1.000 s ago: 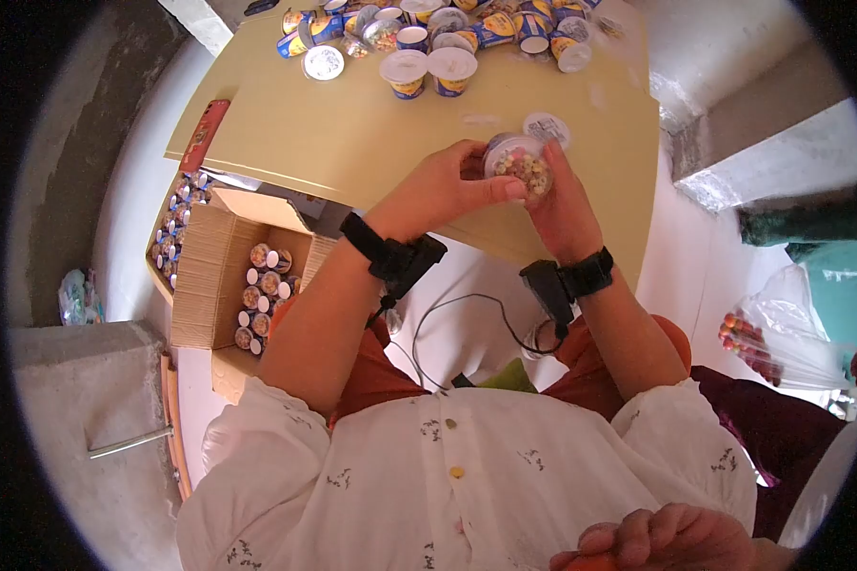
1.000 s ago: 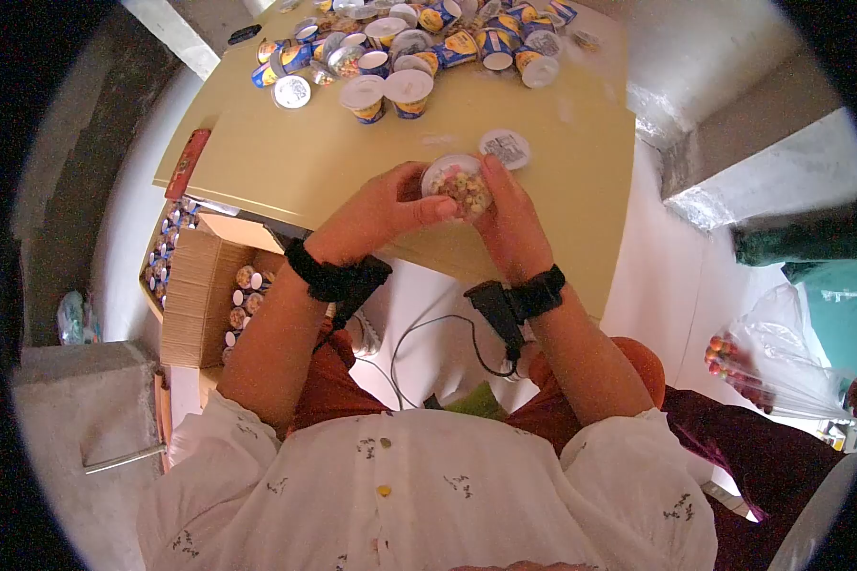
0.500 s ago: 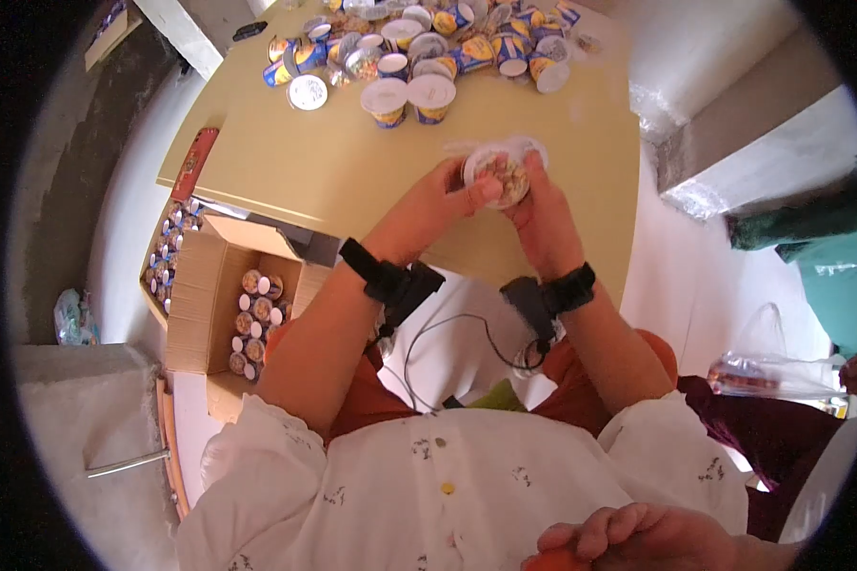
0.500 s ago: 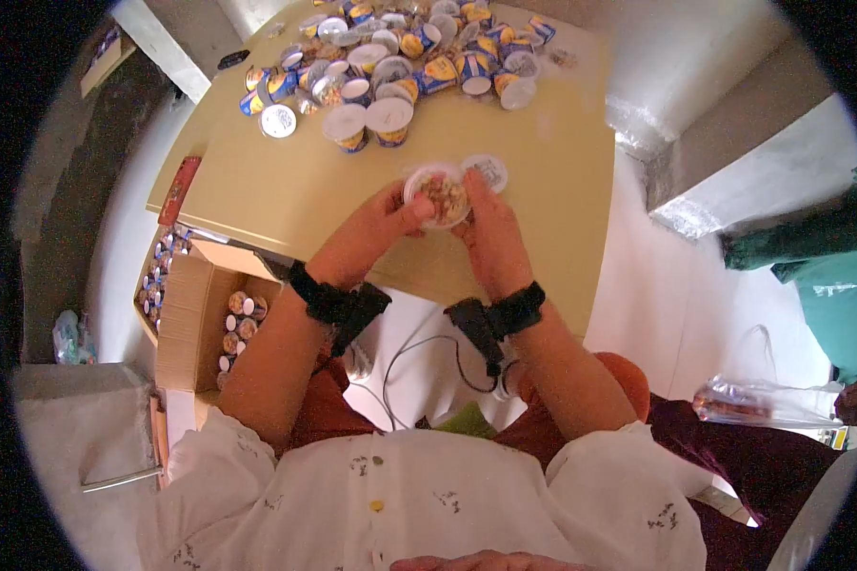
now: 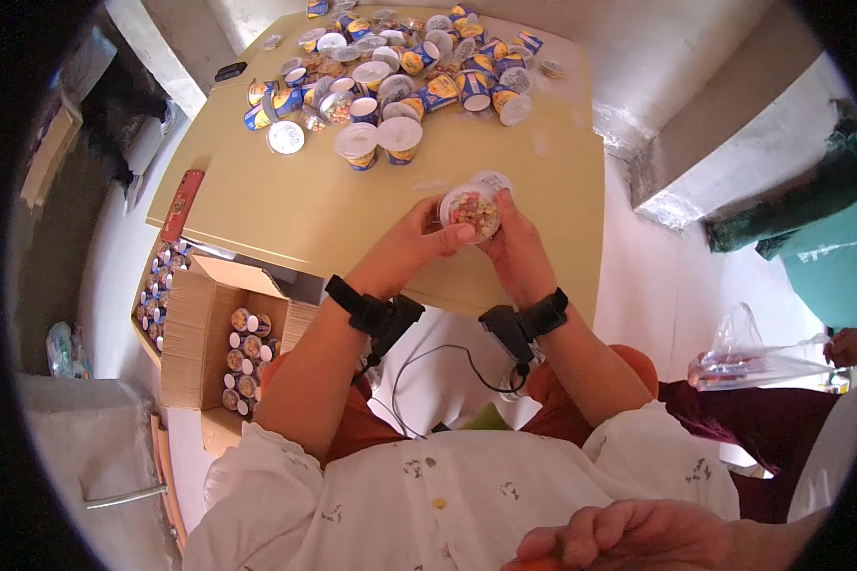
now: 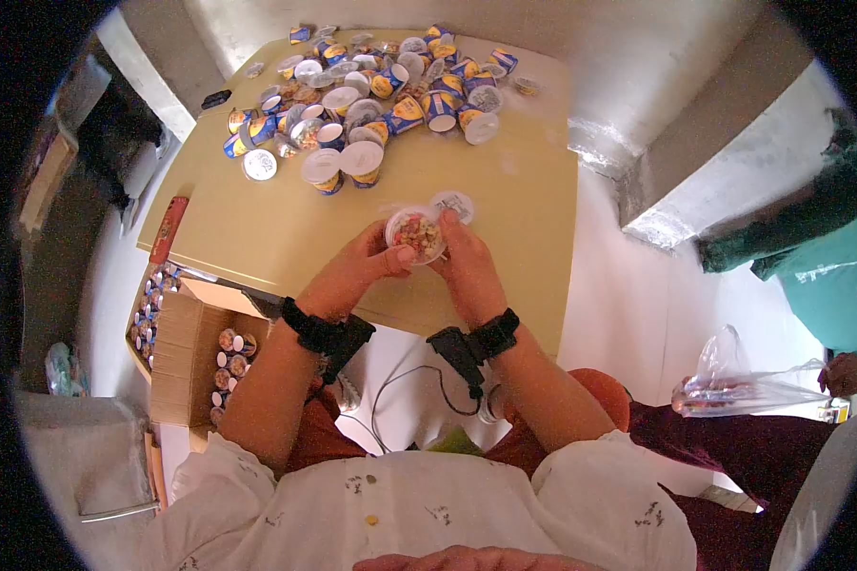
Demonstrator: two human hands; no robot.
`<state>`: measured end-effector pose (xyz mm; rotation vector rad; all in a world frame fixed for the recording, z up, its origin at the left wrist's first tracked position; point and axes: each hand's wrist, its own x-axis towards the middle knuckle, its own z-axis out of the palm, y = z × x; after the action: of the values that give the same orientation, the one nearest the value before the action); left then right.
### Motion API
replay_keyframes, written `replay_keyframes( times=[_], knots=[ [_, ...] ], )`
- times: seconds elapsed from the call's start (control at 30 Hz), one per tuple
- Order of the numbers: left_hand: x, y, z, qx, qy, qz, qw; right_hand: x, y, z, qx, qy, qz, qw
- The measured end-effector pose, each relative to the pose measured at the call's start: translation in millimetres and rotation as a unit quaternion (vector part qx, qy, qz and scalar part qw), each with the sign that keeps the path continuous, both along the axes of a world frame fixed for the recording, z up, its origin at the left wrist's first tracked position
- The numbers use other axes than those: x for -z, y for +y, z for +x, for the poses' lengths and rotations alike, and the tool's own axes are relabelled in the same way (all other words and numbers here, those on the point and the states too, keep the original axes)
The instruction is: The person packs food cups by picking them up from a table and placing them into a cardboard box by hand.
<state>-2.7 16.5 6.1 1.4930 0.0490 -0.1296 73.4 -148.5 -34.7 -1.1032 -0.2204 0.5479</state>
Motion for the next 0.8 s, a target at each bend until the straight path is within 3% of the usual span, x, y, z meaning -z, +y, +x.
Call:
replay_keyframes(
  times=[0.07,0.8],
  knots=[
    [6,1,1,0.001,0.005,0.007,1.000,-5,0,-1,-0.020,0.037,0.038,0.998],
    [1,-1,4,0.008,-0.007,0.002,1.000,-9,-1,-2,0.010,0.035,0.023,0.999]
  ],
)
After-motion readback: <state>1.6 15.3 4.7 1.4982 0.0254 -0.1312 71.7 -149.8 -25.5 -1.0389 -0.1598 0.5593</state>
